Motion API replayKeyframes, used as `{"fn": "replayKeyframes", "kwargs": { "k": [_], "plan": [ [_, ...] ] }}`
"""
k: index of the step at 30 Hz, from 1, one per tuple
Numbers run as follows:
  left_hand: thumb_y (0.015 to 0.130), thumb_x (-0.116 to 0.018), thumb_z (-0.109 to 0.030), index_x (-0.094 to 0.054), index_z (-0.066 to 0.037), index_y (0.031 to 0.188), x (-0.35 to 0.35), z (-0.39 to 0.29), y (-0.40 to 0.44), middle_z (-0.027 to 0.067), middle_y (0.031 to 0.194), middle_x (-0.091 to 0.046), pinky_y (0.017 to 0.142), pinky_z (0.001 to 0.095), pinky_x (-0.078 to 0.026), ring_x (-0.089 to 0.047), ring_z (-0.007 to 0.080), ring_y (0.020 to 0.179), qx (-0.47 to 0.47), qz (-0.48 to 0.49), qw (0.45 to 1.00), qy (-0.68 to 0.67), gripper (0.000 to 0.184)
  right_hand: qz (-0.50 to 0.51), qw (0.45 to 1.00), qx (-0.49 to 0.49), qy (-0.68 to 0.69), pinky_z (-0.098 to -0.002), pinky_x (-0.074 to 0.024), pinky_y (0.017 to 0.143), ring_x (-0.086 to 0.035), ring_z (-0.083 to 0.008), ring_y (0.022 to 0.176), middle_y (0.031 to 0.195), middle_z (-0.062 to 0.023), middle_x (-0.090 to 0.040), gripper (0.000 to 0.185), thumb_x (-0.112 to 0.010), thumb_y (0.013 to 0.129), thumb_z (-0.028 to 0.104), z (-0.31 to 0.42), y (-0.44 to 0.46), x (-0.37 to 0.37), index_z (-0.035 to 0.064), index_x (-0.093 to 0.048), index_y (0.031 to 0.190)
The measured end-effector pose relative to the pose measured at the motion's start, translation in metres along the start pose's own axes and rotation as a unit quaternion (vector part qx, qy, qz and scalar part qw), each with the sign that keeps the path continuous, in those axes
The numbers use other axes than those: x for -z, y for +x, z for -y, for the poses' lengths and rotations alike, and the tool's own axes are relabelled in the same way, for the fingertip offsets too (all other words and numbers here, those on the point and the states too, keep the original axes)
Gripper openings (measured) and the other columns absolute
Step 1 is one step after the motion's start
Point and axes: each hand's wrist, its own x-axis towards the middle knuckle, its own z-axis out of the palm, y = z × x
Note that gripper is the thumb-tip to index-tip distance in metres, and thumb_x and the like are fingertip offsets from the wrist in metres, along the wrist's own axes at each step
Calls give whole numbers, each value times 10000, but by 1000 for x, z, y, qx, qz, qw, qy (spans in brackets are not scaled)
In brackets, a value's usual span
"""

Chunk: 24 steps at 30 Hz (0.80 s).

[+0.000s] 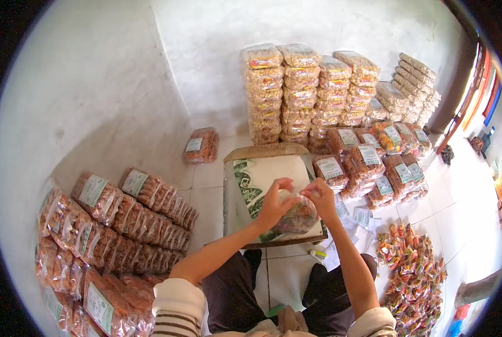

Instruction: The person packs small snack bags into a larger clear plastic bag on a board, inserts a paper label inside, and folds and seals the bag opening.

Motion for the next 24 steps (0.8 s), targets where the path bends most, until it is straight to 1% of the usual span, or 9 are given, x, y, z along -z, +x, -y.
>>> {"fn": "replayKeyframes", "kwargs": {
  "k": [2,6,9,11,12,15,17,20,24],
  "plan": [
    [808,-603,-161,-471,-12,1038,4,8,-1,86,830,-569,756,291,-427,-550,157,804,45,89,995,8,304,-24,994,108,-21,-273,-420,657,-537,-152,700,749,-37,-573,137,-686,704,86,0,3,0,15,-593,775],
    [816,-583,-158,-498,9,950,4,-4,2,82,817,-570,720,283,-427,-554,163,786,163,108,979,-50,230,-18,997,62,44,-277,-434,681,-561,-160,732,754,-44,-596,119,-675,712,81,14,6,-5,15,-598,775],
    [807,-581,-127,-490,-3,935,3,1,4,88,861,-557,741,294,-412,-534,178,827,115,24,989,-89,201,13,999,50,-18,-270,-444,714,-584,-165,780,783,-53,-619,126,-664,724,83,10,13,-3,16,-596,806],
    [799,-586,-131,-487,-22,920,8,8,7,103,933,-524,795,303,-382,-503,199,909,-35,-124,991,-24,190,-22,996,70,-59,-269,-447,712,-596,-164,796,822,-68,-629,127,-652,740,87,11,16,-4,20,-590,828],
    [799,-586,-131,-487,-22,920,17,12,2,103,933,-524,795,303,-382,-503,199,909,-35,-124,991,-23,190,-21,996,70,-58,-269,-447,712,-596,-164,796,822,-68,-629,127,-652,740,87,11,16,-5,20,-590,828],
    [796,-589,-148,-493,-40,955,43,22,-14,115,992,-492,848,326,-353,-472,243,964,22,9,998,58,215,-46,992,115,-37,-281,-449,682,-601,-161,769,818,-75,-633,123,-635,762,91,13,19,-10,26,-579,852],
    [792,-599,-176,-501,-36,1016,46,25,-23,123,1025,-503,855,349,-359,-475,280,981,-48,135,978,149,282,-36,994,79,-62,-288,-450,669,-604,-163,750,796,-74,-633,100,-614,784,95,21,15,-10,33,-568,848],
    [787,-605,-188,-506,-29,1067,30,20,-28,127,1055,-514,863,370,-359,-471,296,998,-96,108,972,188,336,-37,995,83,-35,-286,-452,668,-606,-169,740,771,-64,-630,98,-604,790,100,17,14,-14,38,-558,851],
    [786,-608,-193,-520,-44,1071,14,28,-21,115,1057,-530,873,372,-357,-477,289,994,-45,116,985,118,333,-45,994,84,-42,-285,-451,668,-605,-172,733,760,-62,-626,99,-609,785,101,13,17,-17,41,-557,844]
  ]
}}
